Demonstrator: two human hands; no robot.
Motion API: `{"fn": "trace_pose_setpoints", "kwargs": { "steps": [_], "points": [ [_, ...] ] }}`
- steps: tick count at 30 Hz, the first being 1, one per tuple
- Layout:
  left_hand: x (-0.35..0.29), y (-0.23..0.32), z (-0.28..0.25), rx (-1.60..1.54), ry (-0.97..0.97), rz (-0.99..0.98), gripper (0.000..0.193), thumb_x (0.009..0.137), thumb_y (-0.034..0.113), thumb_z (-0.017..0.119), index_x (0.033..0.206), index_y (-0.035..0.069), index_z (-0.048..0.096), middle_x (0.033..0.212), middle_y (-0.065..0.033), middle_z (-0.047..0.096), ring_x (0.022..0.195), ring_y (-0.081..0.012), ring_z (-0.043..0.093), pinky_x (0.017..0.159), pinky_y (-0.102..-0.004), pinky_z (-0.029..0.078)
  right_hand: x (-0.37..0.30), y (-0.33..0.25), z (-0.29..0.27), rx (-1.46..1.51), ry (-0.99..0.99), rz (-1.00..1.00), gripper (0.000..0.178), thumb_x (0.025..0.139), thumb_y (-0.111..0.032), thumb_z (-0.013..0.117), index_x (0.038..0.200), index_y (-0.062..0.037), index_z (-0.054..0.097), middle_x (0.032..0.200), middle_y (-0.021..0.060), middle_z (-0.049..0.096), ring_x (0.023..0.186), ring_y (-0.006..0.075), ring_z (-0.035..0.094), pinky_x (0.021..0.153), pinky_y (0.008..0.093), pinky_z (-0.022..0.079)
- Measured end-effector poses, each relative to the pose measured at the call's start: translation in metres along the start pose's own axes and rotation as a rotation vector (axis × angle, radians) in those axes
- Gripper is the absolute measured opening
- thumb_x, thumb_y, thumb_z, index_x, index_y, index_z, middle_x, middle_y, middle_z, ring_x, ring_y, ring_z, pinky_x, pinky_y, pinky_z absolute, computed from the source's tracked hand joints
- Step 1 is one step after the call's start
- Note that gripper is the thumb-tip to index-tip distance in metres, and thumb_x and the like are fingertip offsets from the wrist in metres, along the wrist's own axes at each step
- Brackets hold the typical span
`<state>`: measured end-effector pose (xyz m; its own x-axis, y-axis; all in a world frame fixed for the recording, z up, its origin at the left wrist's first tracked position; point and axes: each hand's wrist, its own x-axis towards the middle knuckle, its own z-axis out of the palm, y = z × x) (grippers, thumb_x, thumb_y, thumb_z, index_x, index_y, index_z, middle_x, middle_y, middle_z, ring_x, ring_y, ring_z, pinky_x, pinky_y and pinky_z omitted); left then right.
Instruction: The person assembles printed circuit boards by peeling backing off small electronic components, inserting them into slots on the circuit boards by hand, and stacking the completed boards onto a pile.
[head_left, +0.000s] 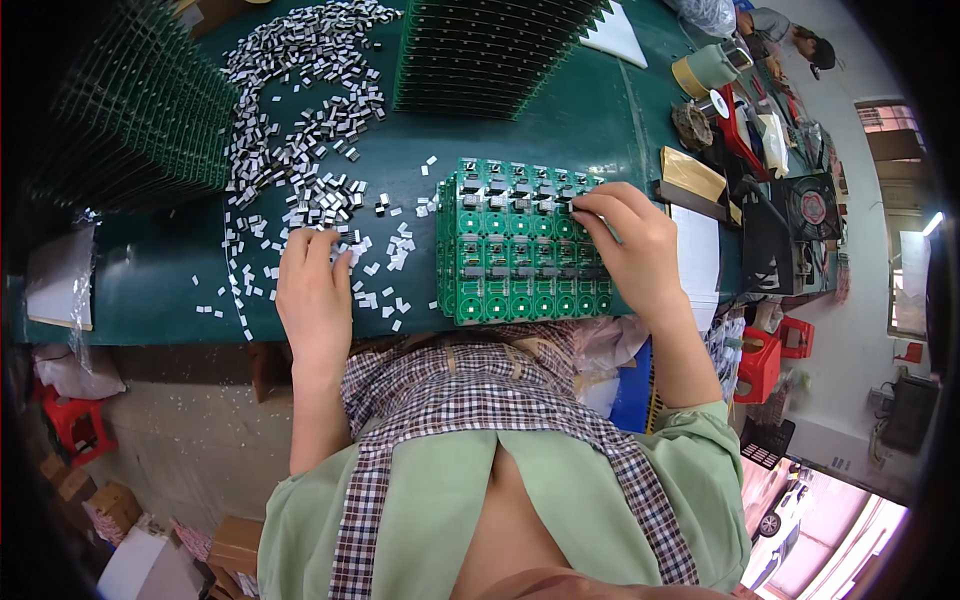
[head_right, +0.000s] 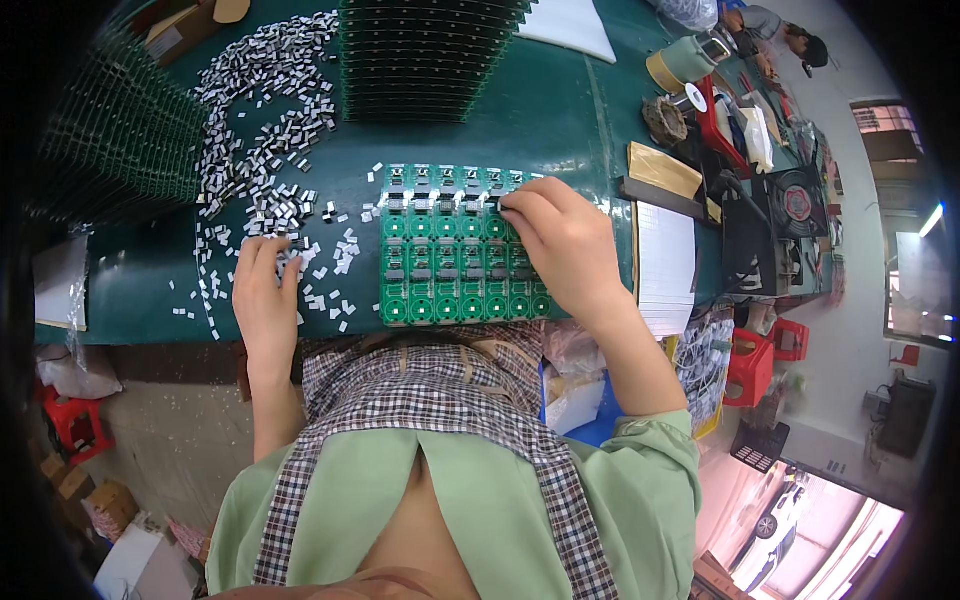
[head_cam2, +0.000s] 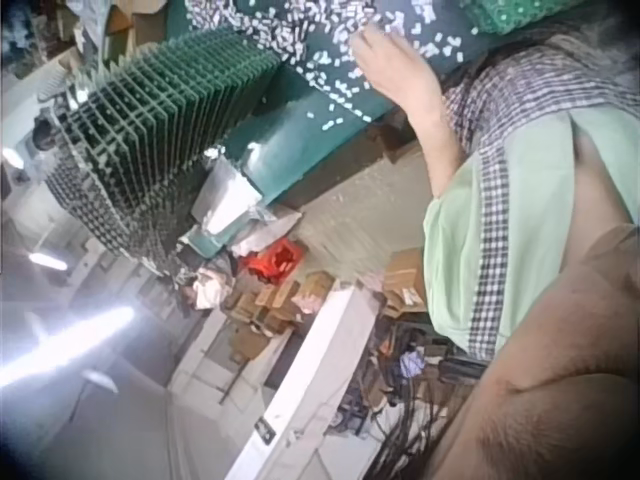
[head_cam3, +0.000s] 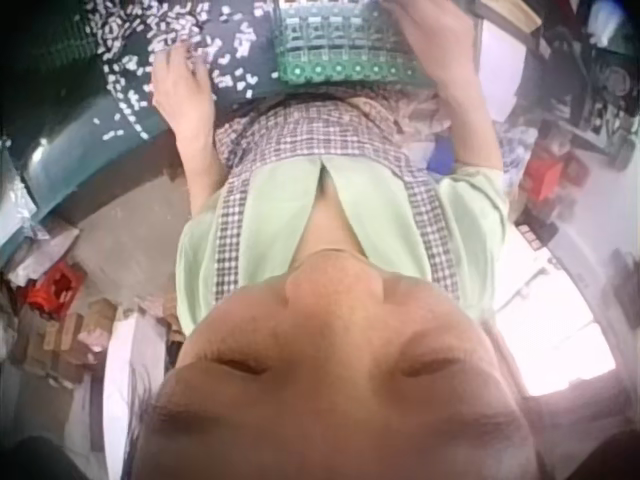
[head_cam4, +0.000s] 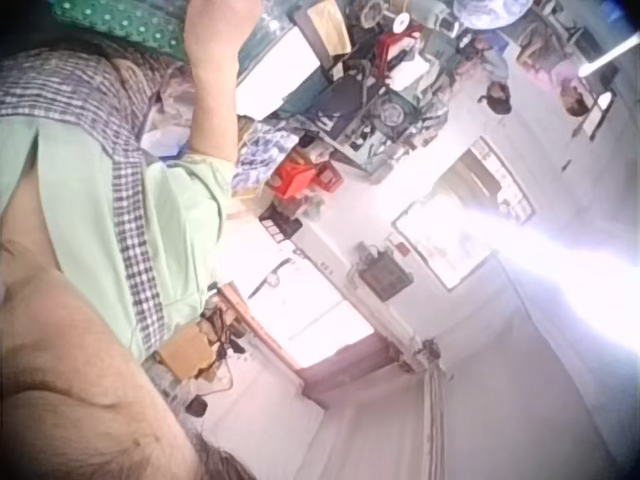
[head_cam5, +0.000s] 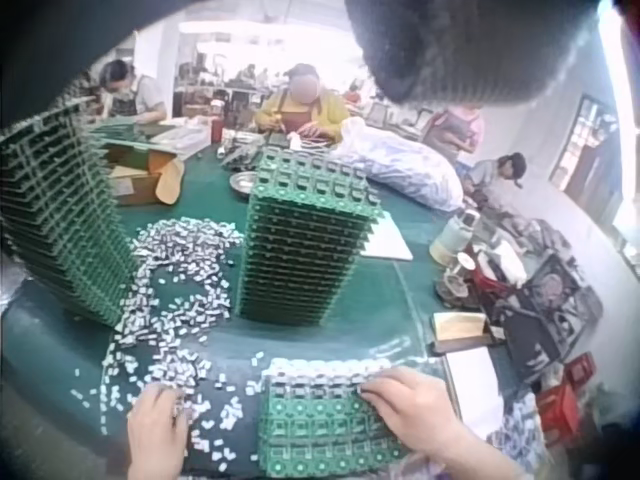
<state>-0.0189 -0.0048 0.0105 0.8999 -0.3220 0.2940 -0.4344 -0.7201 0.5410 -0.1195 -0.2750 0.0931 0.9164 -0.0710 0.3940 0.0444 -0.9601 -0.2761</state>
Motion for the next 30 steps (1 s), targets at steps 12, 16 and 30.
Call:
{"fn": "trace_pose_setpoints", "kwargs": {
  "steps": [12,16,30],
  "points": [
    [0.001,-0.005,0.004,-0.162,0.082,0.008,0.011,0.08,0.0,0.062,0.091,-0.001,0.061,0.085,-0.011,0.06,0.075,-0.0232,0.06,0.068,-0.0322,0.047,0.005,0.001,-0.001,-0.067,-0.084,-0.077,0.01,0.077,-0.007,0.066,0.086,-0.0068,0.064,0.085,0.0058,0.061,0.068,0.0257,0.063,0.06,0.0339,0.051],
    [0.002,0.0,-0.003,-0.343,0.081,-0.061,0.011,0.081,-0.002,0.063,0.092,-0.002,0.064,0.086,-0.0098,0.064,0.076,-0.017,0.063,0.07,-0.0274,0.05,0.004,0.001,-0.001,-0.097,-0.076,-0.077,0.01,0.077,-0.008,0.065,0.086,-0.0069,0.064,0.085,0.0057,0.061,0.068,0.0255,0.063,0.06,0.0336,0.052],
    [0.002,0.002,-0.001,-0.385,0.019,-0.059,0.013,0.083,-0.004,0.058,0.095,-0.002,0.059,0.091,-0.0084,0.061,0.083,-0.0181,0.06,0.075,-0.0286,0.047,0.007,0.002,-0.004,-0.014,-0.058,-0.065,0.011,0.075,-0.006,0.067,0.085,-0.0058,0.063,0.083,0.0056,0.062,0.07,0.024,0.064,0.06,0.0323,0.051]
  ]
}}
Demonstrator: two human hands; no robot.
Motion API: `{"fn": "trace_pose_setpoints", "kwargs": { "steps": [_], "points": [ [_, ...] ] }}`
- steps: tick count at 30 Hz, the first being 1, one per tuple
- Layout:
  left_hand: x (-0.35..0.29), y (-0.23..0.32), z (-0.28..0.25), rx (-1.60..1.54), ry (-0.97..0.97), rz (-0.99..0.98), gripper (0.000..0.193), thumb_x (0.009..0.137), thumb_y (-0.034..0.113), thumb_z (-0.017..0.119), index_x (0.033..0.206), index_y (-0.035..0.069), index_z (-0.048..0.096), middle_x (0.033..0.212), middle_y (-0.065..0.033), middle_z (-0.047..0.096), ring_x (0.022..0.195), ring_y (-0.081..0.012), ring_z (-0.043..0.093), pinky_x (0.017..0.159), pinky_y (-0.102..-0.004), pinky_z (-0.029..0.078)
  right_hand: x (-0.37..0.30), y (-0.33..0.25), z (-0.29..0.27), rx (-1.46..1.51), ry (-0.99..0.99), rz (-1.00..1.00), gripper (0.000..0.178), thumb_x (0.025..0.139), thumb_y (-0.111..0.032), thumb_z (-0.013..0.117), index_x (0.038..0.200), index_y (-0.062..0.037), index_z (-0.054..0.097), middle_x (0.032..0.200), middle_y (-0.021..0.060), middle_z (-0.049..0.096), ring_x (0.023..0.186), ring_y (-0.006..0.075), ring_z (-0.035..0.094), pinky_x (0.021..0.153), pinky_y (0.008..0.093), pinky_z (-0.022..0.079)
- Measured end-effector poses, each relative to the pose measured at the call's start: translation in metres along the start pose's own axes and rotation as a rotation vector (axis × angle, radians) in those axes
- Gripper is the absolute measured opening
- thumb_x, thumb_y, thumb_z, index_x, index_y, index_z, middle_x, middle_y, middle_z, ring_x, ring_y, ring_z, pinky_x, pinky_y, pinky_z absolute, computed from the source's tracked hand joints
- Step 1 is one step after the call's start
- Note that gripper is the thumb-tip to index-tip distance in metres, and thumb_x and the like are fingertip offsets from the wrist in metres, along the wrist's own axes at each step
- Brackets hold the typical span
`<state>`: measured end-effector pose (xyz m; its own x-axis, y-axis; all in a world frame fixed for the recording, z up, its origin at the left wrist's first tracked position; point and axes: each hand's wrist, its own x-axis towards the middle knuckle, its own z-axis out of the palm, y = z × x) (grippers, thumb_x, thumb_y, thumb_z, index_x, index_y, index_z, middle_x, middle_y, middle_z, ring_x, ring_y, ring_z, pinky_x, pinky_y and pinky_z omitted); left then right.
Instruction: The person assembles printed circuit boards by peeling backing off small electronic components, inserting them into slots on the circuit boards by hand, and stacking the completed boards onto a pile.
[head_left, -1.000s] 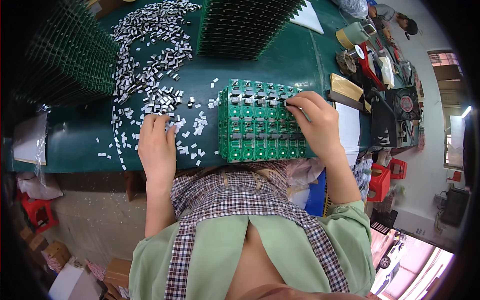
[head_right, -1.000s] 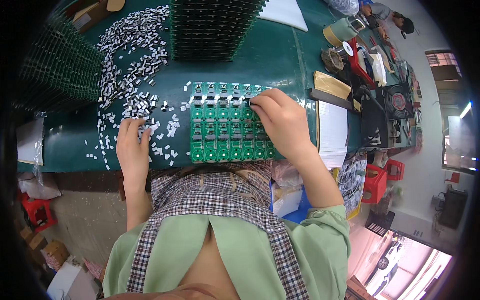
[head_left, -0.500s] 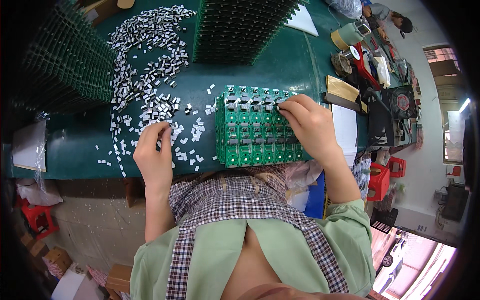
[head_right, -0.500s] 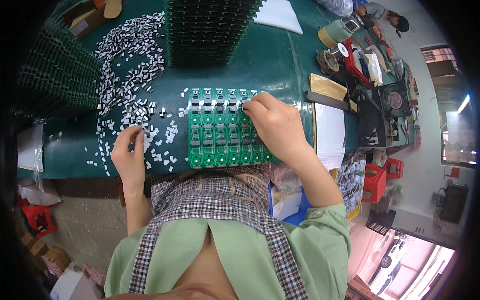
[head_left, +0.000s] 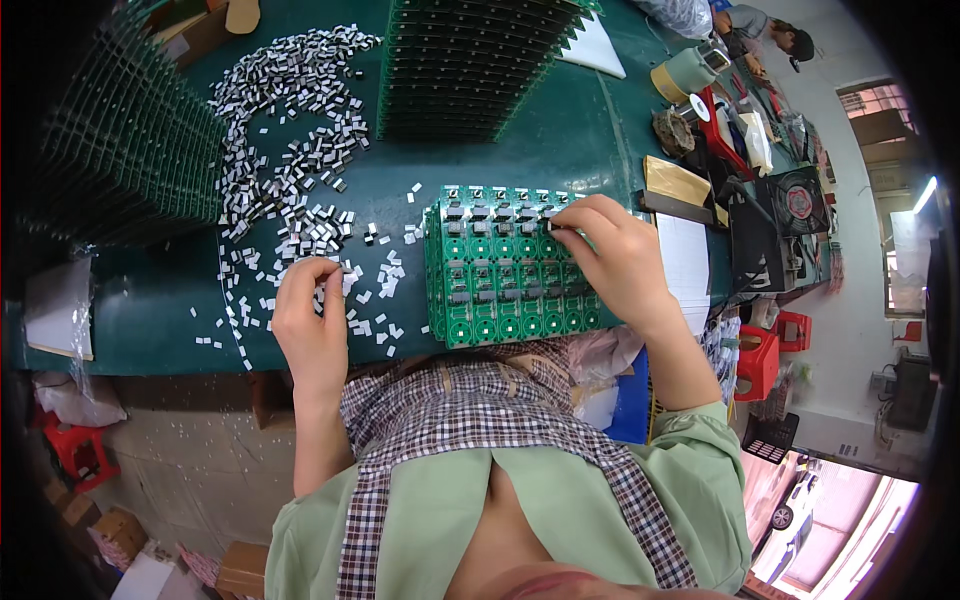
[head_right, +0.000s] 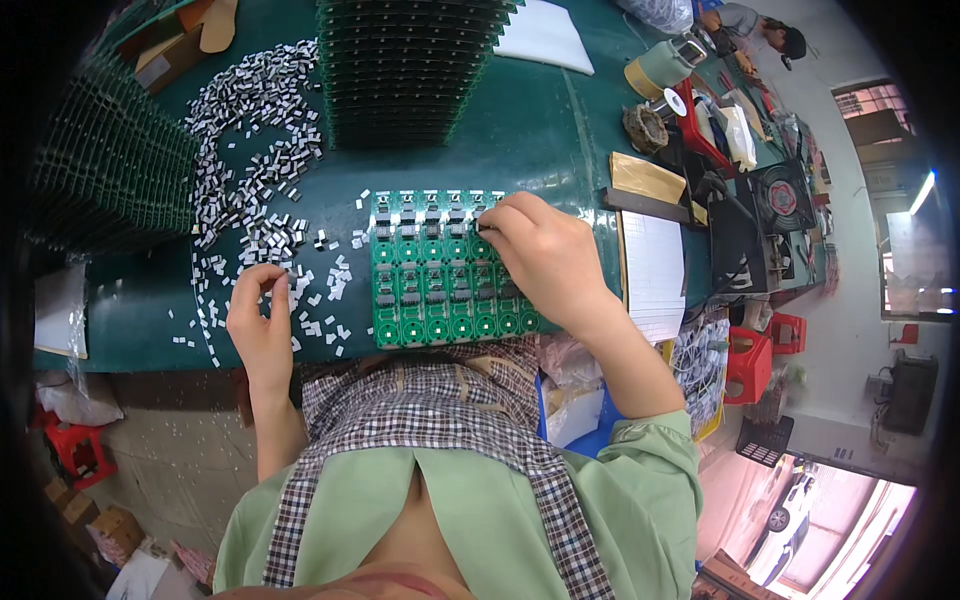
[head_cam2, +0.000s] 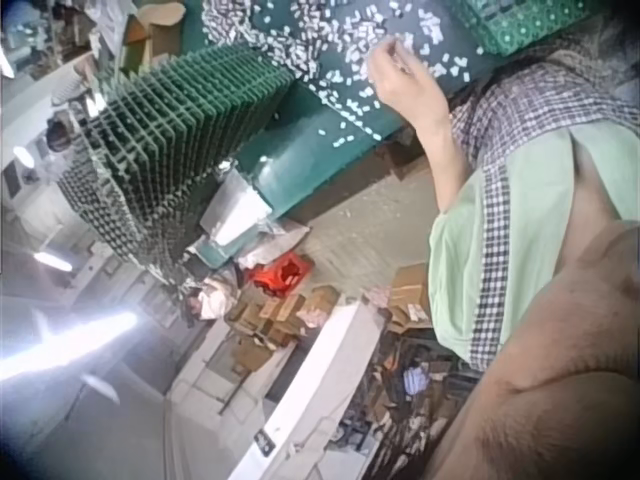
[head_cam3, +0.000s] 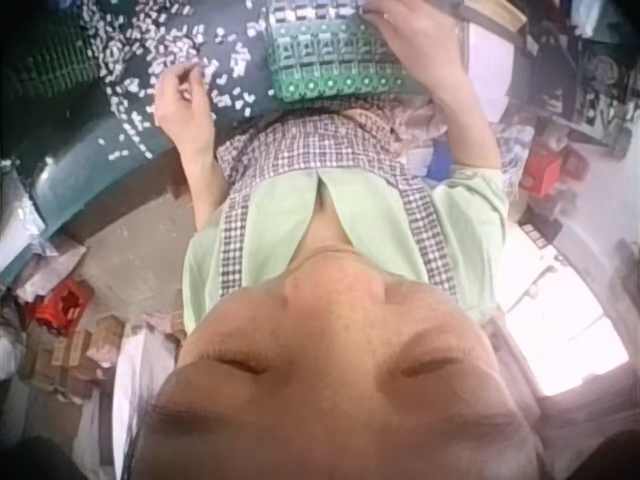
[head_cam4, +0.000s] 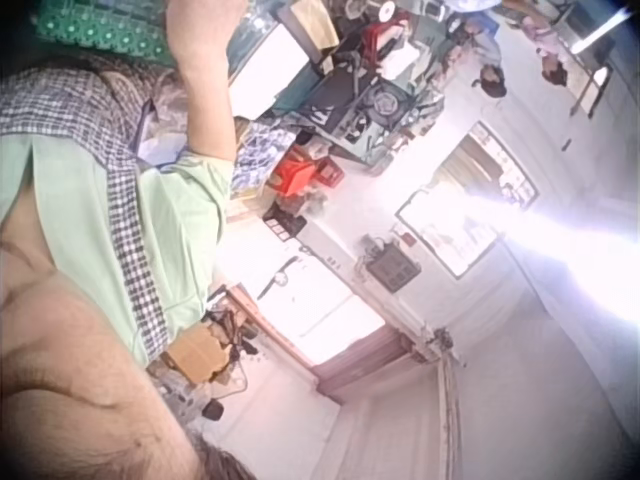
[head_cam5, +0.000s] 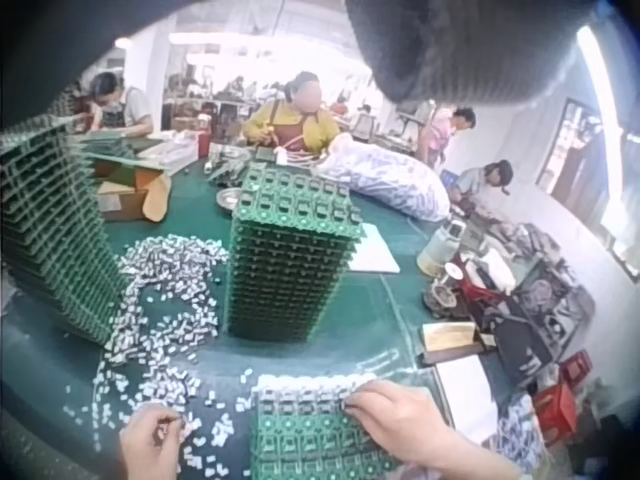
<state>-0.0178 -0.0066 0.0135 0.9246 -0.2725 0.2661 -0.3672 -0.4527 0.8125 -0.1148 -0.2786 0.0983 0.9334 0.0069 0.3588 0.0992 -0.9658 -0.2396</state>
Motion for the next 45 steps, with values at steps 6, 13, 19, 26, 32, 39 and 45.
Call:
{"fn": "trace_pose_setpoints", "kwargs": {
  "steps": [6,13,19,26,32,39,45],
  "points": [
    [0.013,-0.012,0.011,0.234,0.093,0.211,0.015,0.079,-0.002,0.062,0.094,-0.001,0.063,0.097,-0.011,0.063,0.09,-0.0273,0.06,0.081,-0.0334,0.046,-0.004,-0.013,0.002,0.216,0.176,-0.073,0.018,0.069,0.001,0.071,0.085,-0.0043,0.065,0.083,0.0094,0.065,0.071,0.0243,0.064,0.062,0.0301,0.052],
    [0.011,0.072,0.009,-0.412,-0.327,0.322,0.031,0.071,0.006,0.072,0.101,0.001,0.064,0.102,-0.0135,0.062,0.095,-0.029,0.058,0.083,-0.0367,0.045,-0.015,-0.021,0.004,0.219,0.25,-0.439,0.021,0.065,0.0,0.069,0.086,0.0018,0.066,0.088,0.0136,0.064,0.077,0.025,0.066,0.061,0.0309,0.056],
    [0.006,0.082,0.02,-0.6,-0.491,0.324,0.025,0.07,0.003,0.07,0.094,0.001,0.063,0.093,-0.0115,0.063,0.087,-0.0267,0.06,0.08,-0.0355,0.046,-0.014,-0.029,0.001,0.24,0.229,-0.667,0.023,0.068,-0.003,0.064,0.088,0.007,0.063,0.092,0.0176,0.063,0.081,0.0292,0.067,0.067,0.0336,0.058],
    [0.001,0.082,0.025,-0.612,-0.515,0.336,0.02,0.069,-0.001,0.066,0.089,0.0,0.061,0.088,-0.0103,0.063,0.082,-0.0254,0.06,0.077,-0.0345,0.047,-0.018,-0.026,0.007,0.273,0.237,-0.705,0.023,0.066,-0.001,0.063,0.087,0.0082,0.062,0.087,0.0187,0.063,0.077,0.0291,0.066,0.063,0.0328,0.059],
    [-0.003,0.083,0.027,-0.692,-0.54,0.287,0.019,0.07,-0.002,0.065,0.088,0.0,0.061,0.087,-0.0107,0.062,0.082,-0.0242,0.06,0.075,-0.0338,0.048,-0.02,-0.024,0.005,0.286,0.232,-0.751,0.022,0.065,0.001,0.063,0.086,0.0087,0.062,0.087,0.0193,0.063,0.077,0.0289,0.066,0.063,0.0325,0.059],
    [-0.004,0.084,0.029,-0.728,-0.567,0.267,0.02,0.07,-0.002,0.064,0.089,-0.001,0.06,0.088,-0.0108,0.062,0.082,-0.0235,0.06,0.075,-0.033,0.048,-0.021,-0.022,0.007,0.256,0.283,-0.793,0.02,0.066,0.002,0.063,0.085,0.0085,0.063,0.089,0.0194,0.063,0.079,0.0287,0.066,0.065,0.0319,0.059],
    [-0.004,0.083,0.03,-0.741,-0.551,0.255,0.019,0.071,-0.003,0.064,0.09,-0.002,0.061,0.089,-0.0112,0.062,0.083,-0.0229,0.061,0.075,-0.0324,0.048,-0.02,-0.021,0.008,0.243,0.31,-0.791,0.018,0.067,0.002,0.063,0.084,0.0078,0.063,0.089,0.0187,0.063,0.08,0.0285,0.066,0.067,0.0321,0.059]
  ]
}}
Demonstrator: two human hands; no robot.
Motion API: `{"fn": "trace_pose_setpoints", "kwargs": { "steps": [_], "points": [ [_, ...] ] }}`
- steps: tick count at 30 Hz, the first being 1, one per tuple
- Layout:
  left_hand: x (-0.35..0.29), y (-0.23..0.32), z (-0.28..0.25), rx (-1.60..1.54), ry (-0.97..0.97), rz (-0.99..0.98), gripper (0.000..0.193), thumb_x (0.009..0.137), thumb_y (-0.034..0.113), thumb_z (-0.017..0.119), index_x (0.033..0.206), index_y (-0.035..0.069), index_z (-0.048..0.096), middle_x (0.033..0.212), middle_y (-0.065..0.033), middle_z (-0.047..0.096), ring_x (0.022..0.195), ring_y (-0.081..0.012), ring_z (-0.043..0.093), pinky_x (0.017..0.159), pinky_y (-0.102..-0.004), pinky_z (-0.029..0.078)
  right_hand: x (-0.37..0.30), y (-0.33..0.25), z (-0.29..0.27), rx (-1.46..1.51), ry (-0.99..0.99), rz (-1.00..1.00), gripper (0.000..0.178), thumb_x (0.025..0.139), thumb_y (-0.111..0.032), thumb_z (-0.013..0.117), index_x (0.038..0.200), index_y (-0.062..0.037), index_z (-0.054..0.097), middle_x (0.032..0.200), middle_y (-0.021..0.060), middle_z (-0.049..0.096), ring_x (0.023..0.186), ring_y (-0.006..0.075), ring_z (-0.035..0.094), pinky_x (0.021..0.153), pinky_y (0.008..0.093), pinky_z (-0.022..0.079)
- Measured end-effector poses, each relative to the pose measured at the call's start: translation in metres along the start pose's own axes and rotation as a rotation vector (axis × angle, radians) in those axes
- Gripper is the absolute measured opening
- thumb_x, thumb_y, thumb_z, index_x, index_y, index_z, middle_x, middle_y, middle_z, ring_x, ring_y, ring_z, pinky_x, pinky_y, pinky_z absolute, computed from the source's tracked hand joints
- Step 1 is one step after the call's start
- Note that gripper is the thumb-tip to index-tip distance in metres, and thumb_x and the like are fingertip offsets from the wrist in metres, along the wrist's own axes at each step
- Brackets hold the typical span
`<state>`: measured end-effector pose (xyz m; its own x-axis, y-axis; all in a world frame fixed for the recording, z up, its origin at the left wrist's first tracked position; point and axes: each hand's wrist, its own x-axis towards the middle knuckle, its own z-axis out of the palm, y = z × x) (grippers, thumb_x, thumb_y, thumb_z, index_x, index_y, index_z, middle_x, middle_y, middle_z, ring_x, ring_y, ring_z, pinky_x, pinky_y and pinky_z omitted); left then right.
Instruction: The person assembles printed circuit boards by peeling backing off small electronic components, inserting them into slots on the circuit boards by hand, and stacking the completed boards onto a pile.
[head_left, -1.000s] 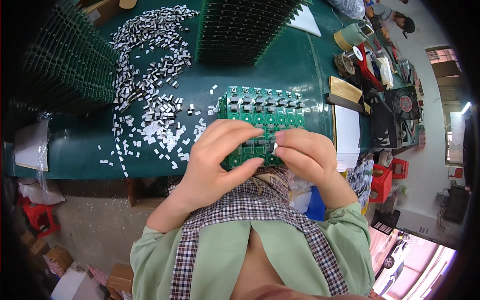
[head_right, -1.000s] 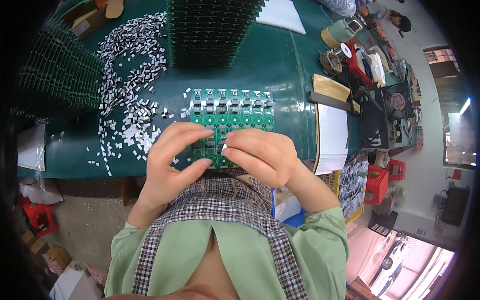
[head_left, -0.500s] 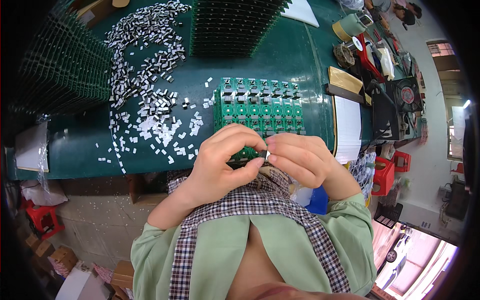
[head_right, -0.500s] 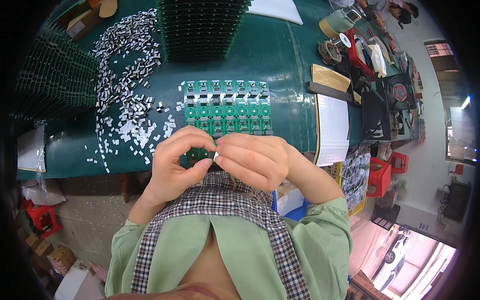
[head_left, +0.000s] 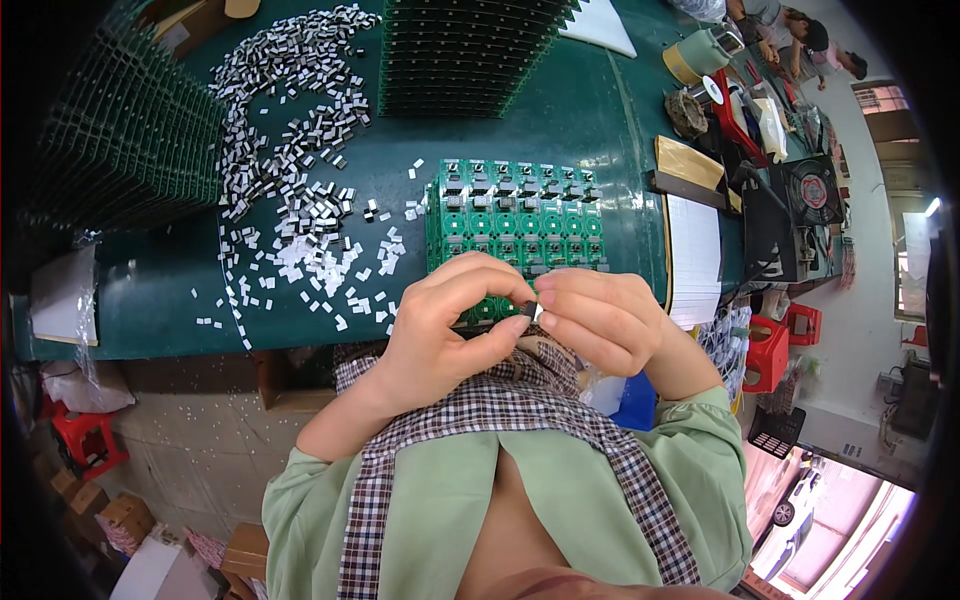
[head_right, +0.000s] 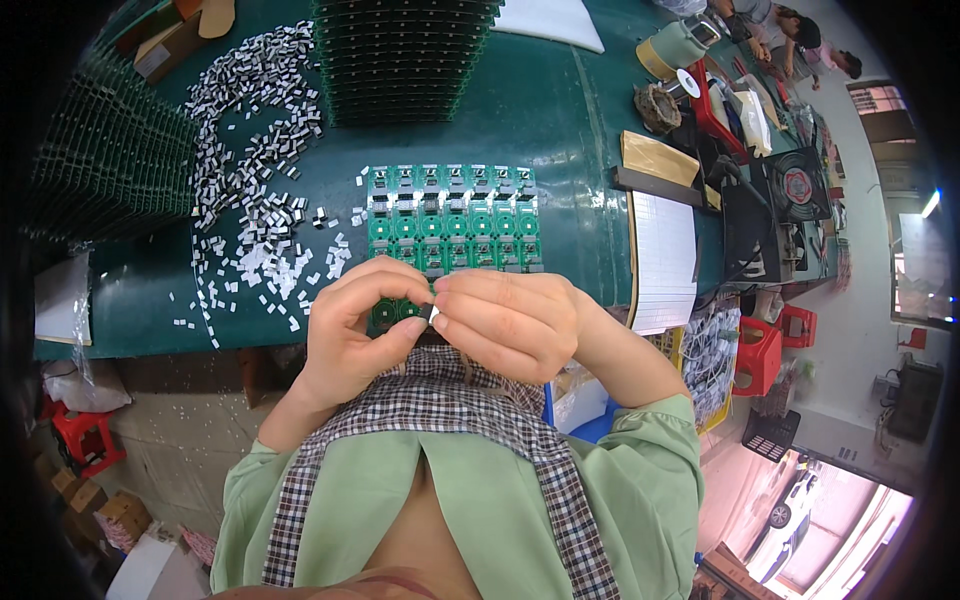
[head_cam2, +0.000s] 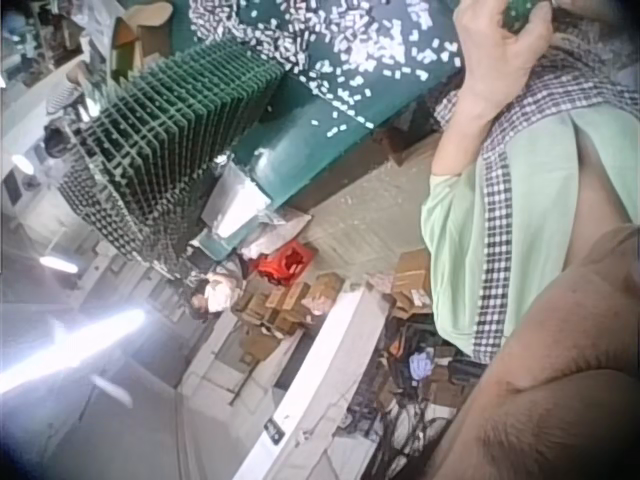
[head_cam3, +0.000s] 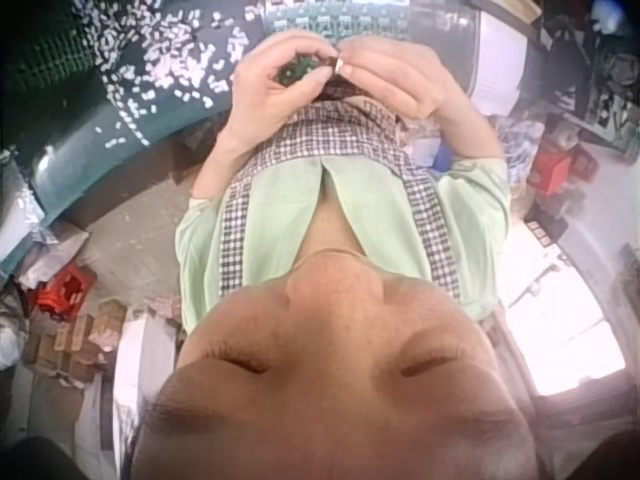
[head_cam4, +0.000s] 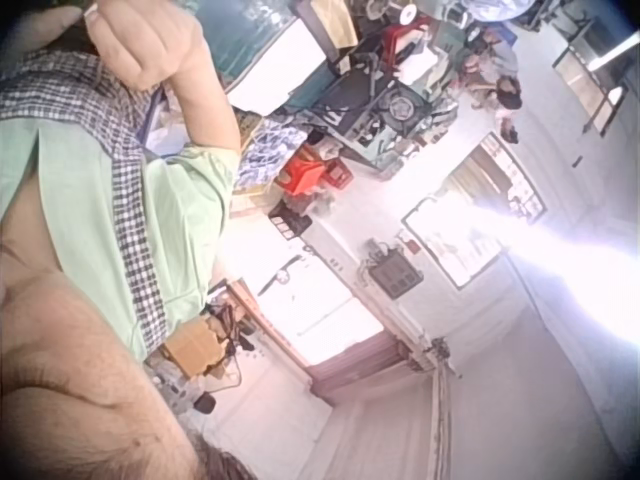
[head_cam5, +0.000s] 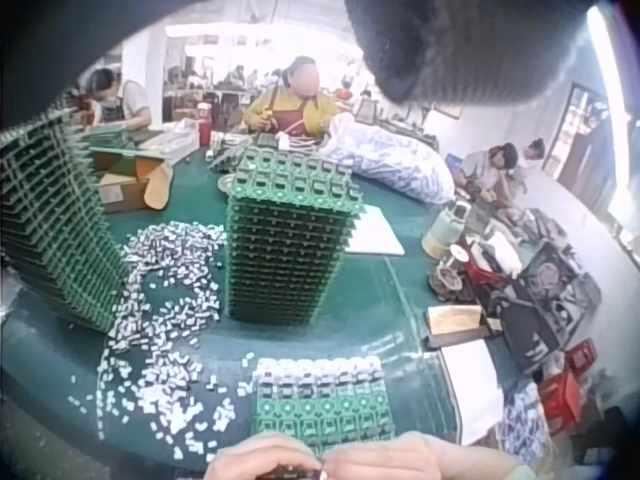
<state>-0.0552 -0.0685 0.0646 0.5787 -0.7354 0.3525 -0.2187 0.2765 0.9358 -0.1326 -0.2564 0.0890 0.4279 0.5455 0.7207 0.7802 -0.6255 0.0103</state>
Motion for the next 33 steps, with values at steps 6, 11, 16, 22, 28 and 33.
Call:
{"fn": "trace_pose_setpoints", "kwargs": {
  "steps": [6,11,16,22,28,33],
  "points": [
    [0.0,0.002,0.002,0.011,0.031,-0.038,0.018,0.072,-0.002,0.065,0.089,-0.002,0.061,0.088,-0.0116,0.063,0.083,-0.0232,0.061,0.075,-0.0321,0.048,-0.003,0.001,0.002,-0.009,0.009,0.0,0.018,0.067,0.001,0.064,0.084,0.0073,0.064,0.09,0.018,0.063,0.08,0.0282,0.066,0.068,0.0321,0.059],
    [-0.001,-0.005,-0.002,0.015,-0.008,0.028,0.016,0.074,0.0,0.067,0.089,-0.001,0.062,0.088,-0.012,0.063,0.083,-0.0243,0.061,0.076,-0.0333,0.048,-0.001,0.0,-0.003,0.008,-0.031,0.01,0.019,0.067,0.0,0.064,0.085,0.0073,0.064,0.091,0.0177,0.063,0.08,0.0281,0.066,0.067,0.0322,0.059],
    [0.001,-0.004,-0.004,0.243,-0.012,0.179,0.028,0.072,0.005,0.072,0.098,0.0,0.064,0.093,-0.0126,0.063,0.088,-0.0279,0.061,0.08,-0.0367,0.048,-0.003,-0.002,0.0,0.061,0.007,0.144,0.021,0.066,0.002,0.066,0.086,0.0051,0.063,0.089,0.0171,0.064,0.077,0.0275,0.066,0.065,0.032,0.057],
    [-0.012,0.001,-0.019,0.485,0.201,0.05,0.054,0.066,0.011,0.078,0.116,0.001,0.059,0.11,-0.0153,0.061,0.1,-0.0312,0.058,0.087,-0.0372,0.046,0.005,0.01,-0.017,-0.116,-0.033,0.658,0.021,0.067,0.001,0.072,0.085,-0.0047,0.065,0.086,0.0088,0.066,0.075,0.0229,0.066,0.064,0.0301,0.053],
    [-0.035,-0.045,-0.073,1.141,0.494,-0.255,0.035,0.078,0.01,0.069,0.11,0.001,0.059,0.107,-0.013,0.056,0.099,-0.03,0.054,0.086,-0.0398,0.042,-0.004,0.028,-0.017,-0.168,-0.247,0.806,0.011,0.075,-0.004,0.067,0.085,-0.0054,0.064,0.084,0.0071,0.063,0.073,0.0246,0.064,0.063,0.0326,0.051],
    [-0.034,-0.057,-0.078,1.14,0.457,-0.251,0.022,0.081,0.009,0.065,0.101,0.001,0.061,0.1,-0.0126,0.053,0.09,-0.029,0.054,0.079,-0.0386,0.043,-0.001,0.029,-0.012,-0.254,-0.353,0.736,0.009,0.076,-0.007,0.066,0.084,-0.0053,0.064,0.083,0.0067,0.062,0.071,0.0235,0.064,0.061,0.033,0.051]
  ]
}}
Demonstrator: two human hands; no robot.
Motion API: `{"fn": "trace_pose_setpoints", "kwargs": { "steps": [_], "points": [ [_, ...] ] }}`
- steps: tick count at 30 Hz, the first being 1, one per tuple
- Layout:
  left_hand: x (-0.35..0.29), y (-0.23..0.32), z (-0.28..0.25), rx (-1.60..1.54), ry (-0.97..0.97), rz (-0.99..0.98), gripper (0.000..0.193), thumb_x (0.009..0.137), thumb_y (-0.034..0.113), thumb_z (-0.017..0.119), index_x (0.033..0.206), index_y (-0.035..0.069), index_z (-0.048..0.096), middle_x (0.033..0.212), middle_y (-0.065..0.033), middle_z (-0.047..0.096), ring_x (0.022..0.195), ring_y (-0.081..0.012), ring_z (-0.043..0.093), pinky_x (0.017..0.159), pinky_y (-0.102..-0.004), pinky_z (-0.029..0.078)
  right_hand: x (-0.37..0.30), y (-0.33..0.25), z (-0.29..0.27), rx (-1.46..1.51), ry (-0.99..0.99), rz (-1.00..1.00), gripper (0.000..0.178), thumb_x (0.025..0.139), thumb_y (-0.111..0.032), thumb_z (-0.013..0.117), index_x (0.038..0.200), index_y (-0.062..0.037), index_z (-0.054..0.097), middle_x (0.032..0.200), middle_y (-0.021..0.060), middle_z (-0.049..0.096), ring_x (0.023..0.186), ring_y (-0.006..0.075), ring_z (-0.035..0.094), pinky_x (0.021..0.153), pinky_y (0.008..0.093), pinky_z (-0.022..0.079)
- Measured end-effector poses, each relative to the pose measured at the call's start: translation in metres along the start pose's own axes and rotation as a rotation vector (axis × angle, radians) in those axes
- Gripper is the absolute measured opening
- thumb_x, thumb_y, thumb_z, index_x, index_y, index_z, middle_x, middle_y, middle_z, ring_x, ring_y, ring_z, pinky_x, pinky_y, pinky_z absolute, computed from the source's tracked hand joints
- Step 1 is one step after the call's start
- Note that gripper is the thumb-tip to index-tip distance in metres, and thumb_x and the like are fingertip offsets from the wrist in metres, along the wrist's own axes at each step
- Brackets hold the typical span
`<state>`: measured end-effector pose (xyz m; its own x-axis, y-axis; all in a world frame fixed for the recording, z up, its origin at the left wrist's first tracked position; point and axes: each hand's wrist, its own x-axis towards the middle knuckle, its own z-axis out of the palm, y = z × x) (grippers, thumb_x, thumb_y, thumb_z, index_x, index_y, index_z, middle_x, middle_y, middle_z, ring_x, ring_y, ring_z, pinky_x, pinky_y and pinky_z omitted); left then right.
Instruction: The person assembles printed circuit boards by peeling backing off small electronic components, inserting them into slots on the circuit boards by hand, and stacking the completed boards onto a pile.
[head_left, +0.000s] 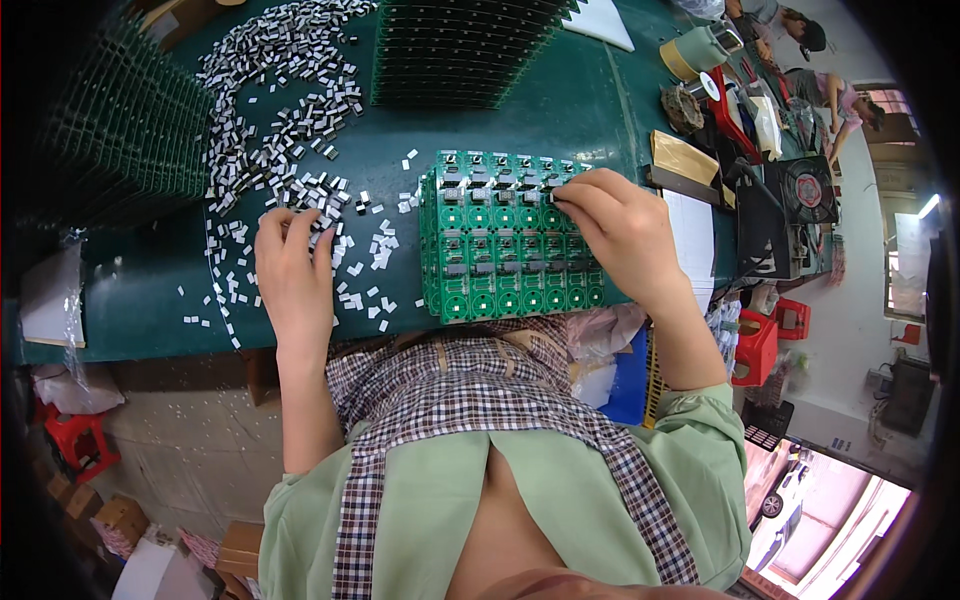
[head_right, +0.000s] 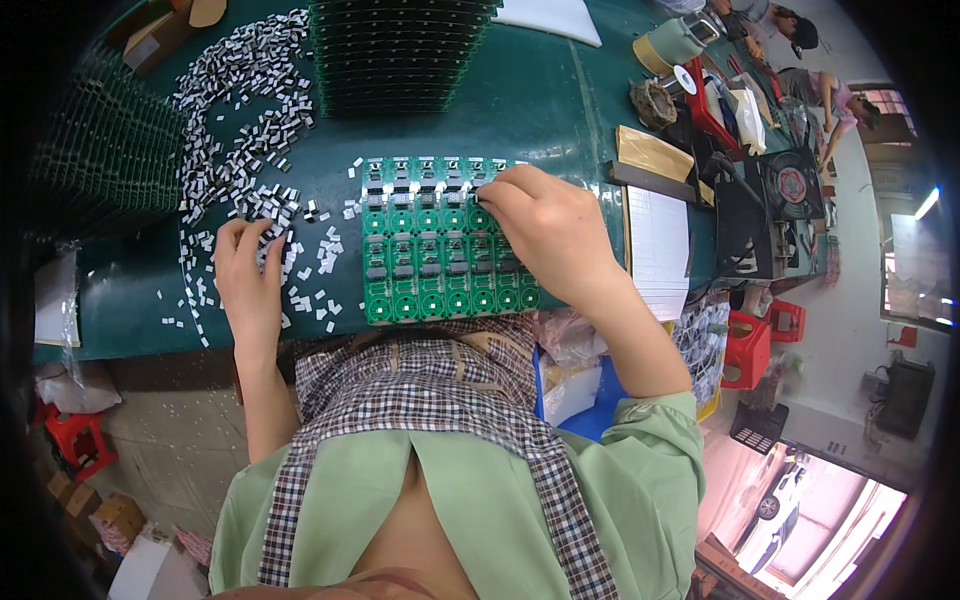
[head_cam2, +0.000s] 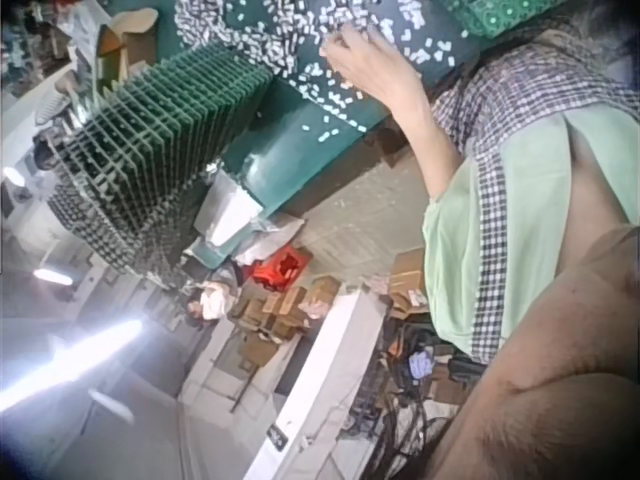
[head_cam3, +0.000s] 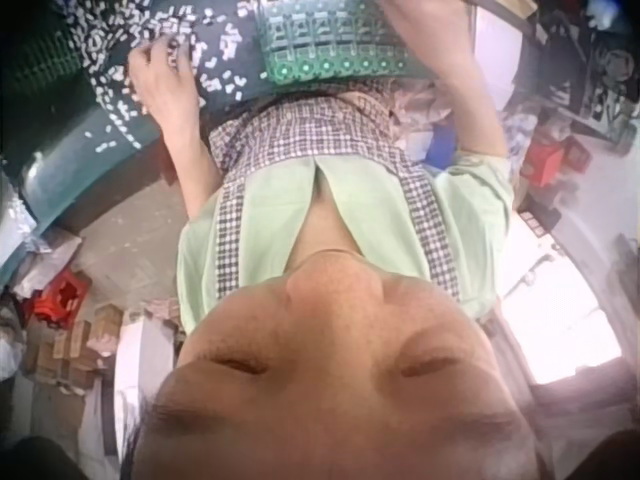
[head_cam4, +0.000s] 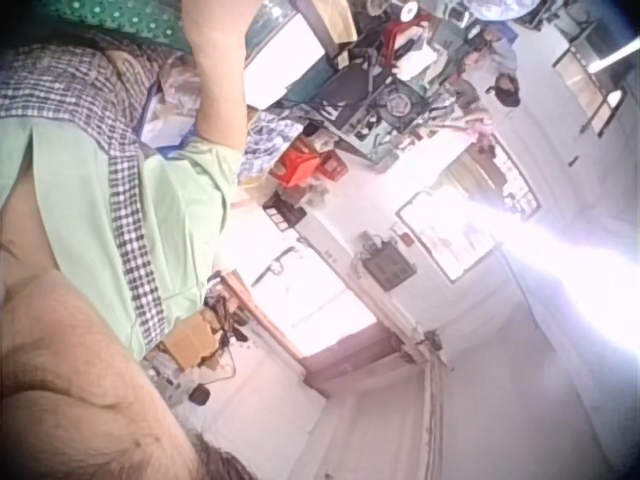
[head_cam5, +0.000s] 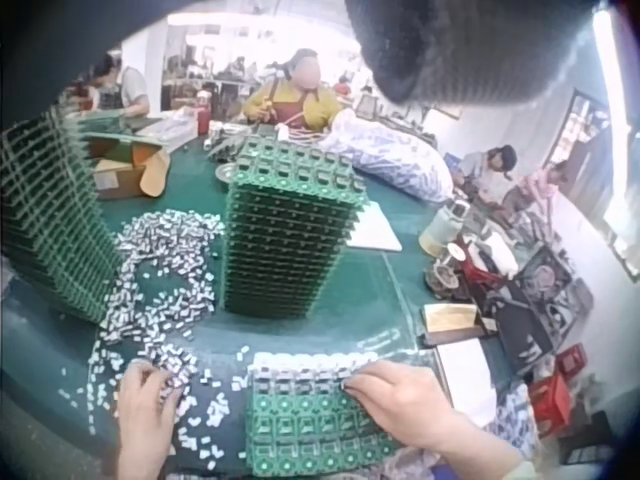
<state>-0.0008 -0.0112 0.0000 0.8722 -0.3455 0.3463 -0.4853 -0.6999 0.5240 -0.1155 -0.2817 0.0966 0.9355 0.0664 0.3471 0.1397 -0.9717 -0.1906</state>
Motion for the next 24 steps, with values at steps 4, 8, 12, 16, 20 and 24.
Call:
{"fn": "trace_pose_setpoints", "kwargs": {
  "steps": [4,8,12,16,20,24],
  "points": [
    [0.004,-0.003,0.003,-0.066,-0.048,0.001,0.017,0.08,0.008,0.064,0.096,0.001,0.062,0.094,-0.0115,0.055,0.085,-0.0286,0.055,0.076,-0.0381,0.044,0.002,-0.001,-0.001,-0.055,-0.042,-0.035,0.01,0.075,-0.006,0.065,0.085,-0.005,0.064,0.081,0.0059,0.062,0.07,0.0228,0.064,0.059,0.032,0.051],
    [0.009,-0.002,0.004,-0.04,-0.028,0.055,0.017,0.079,0.003,0.063,0.095,0.001,0.062,0.094,-0.0104,0.06,0.085,-0.0285,0.056,0.075,-0.0366,0.044,0.002,0.0,-0.001,-0.055,-0.049,-0.05,0.011,0.074,-0.005,0.064,0.085,-0.0051,0.065,0.079,0.0055,0.061,0.07,0.0226,0.063,0.058,0.0318,0.051],
    [0.008,0.0,0.001,-0.047,-0.002,0.091,0.016,0.077,0.002,0.063,0.093,0.001,0.063,0.091,-0.0111,0.063,0.084,-0.0282,0.057,0.075,-0.0378,0.044,0.003,-0.002,0.002,-0.085,-0.045,-0.07,0.011,0.073,-0.004,0.063,0.085,-0.0056,0.065,0.08,0.0056,0.062,0.07,0.0226,0.064,0.058,0.0323,0.051],
    [0.01,-0.002,0.003,-0.038,0.022,0.209,0.016,0.074,0.001,0.063,0.09,0.003,0.064,0.087,-0.0096,0.063,0.083,-0.0275,0.058,0.075,-0.0367,0.043,0.005,-0.008,-0.004,-0.035,-0.035,-0.005,0.01,0.075,-0.007,0.066,0.085,-0.0057,0.066,0.079,0.0061,0.063,0.068,0.0234,0.064,0.058,0.0332,0.05],
    [0.007,-0.006,0.005,-0.138,0.024,0.164,0.017,0.072,0.002,0.066,0.089,0.004,0.065,0.084,-0.0081,0.064,0.083,-0.0274,0.057,0.075,-0.0371,0.043,0.004,-0.015,-0.013,-0.002,0.046,0.097,0.011,0.076,-0.009,0.071,0.085,-0.0046,0.067,0.078,0.0076,0.065,0.066,0.0238,0.064,0.057,0.0312,0.05],
    [0.008,-0.005,0.005,-0.102,0.051,0.19,0.02,0.074,0.004,0.064,0.094,0.008,0.067,0.086,-0.0068,0.064,0.087,-0.0253,0.056,0.081,-0.0372,0.041,0.002,-0.016,-0.014,0.027,0.107,0.056,0.01,0.075,-0.007,0.071,0.084,-0.0035,0.067,0.078,0.0077,0.065,0.064,0.0228,0.064,0.057,0.0298,0.049]
  ]
}}
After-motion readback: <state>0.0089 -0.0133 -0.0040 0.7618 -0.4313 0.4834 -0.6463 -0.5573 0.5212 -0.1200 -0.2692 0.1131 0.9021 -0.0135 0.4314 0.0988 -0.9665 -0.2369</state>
